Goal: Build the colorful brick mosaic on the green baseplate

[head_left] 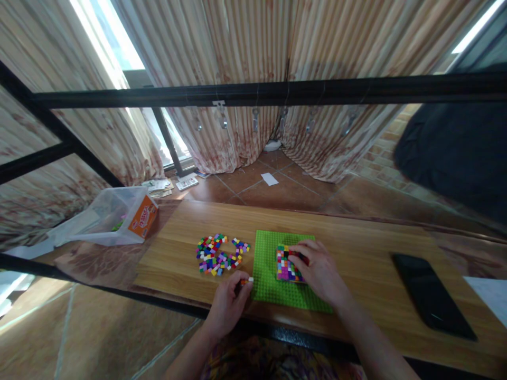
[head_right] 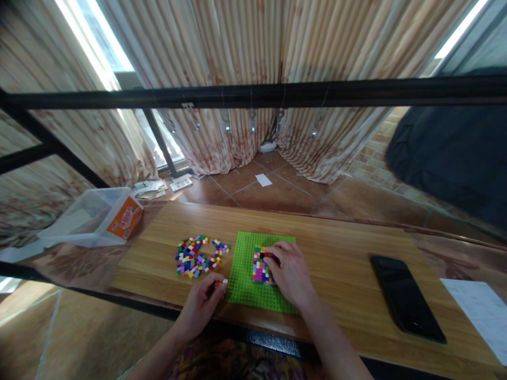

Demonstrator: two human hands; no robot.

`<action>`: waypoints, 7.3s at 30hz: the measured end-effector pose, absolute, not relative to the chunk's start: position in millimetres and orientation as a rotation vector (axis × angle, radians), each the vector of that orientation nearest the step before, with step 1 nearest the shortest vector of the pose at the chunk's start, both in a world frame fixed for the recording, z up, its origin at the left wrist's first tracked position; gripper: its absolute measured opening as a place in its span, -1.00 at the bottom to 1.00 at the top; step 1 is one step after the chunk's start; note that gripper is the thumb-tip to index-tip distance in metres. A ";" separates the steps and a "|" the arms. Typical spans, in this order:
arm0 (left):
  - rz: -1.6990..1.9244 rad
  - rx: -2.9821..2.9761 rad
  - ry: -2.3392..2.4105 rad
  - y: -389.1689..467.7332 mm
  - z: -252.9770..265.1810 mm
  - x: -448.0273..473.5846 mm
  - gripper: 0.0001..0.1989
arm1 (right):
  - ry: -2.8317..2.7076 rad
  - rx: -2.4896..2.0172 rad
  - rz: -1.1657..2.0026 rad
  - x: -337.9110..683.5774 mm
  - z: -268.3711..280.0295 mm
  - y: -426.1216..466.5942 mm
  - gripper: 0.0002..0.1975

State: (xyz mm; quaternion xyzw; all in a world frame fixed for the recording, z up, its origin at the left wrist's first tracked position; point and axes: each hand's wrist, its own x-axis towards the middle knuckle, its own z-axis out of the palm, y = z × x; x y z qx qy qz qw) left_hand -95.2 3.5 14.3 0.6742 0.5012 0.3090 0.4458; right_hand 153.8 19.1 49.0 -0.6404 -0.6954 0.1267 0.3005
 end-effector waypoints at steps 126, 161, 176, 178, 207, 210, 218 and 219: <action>0.808 1.239 1.004 12.3 8.0 -108.3 -0.71 | -1.530 -1.744 0.303 158.6 33.7 -13.1 -0.71; 1.024 0.993 0.984 9.9 9.5 -100.2 -0.68 | -2.065 -1.682 0.023 36.4 19.7 -4.8 -0.74; 0.934 1.002 0.895 10.7 10.0 -109.3 -0.66 | -1.448 -1.406 1.045 36.4 29.6 -0.8 -0.84; 0.925 0.987 0.885 10.7 11.0 -110.2 -0.65 | -1.409 -1.391 1.084 35.8 29.5 -2.1 -0.85; 0.980 0.906 0.888 16.1 6.5 -111.8 -0.73 | -1.323 -1.761 0.413 141.7 39.8 9.8 -0.66; 0.972 0.913 0.905 15.8 8.5 -111.5 -0.72 | -1.410 -1.746 0.236 134.6 30.6 18.6 -0.64; 0.972 0.916 0.903 15.1 9.6 -110.7 -0.73 | -1.500 -1.734 -0.014 129.7 24.3 22.9 -0.72; 0.968 0.919 0.901 15.4 9.2 -110.9 -0.73 | -1.507 -1.735 -0.015 129.6 24.7 22.6 -0.72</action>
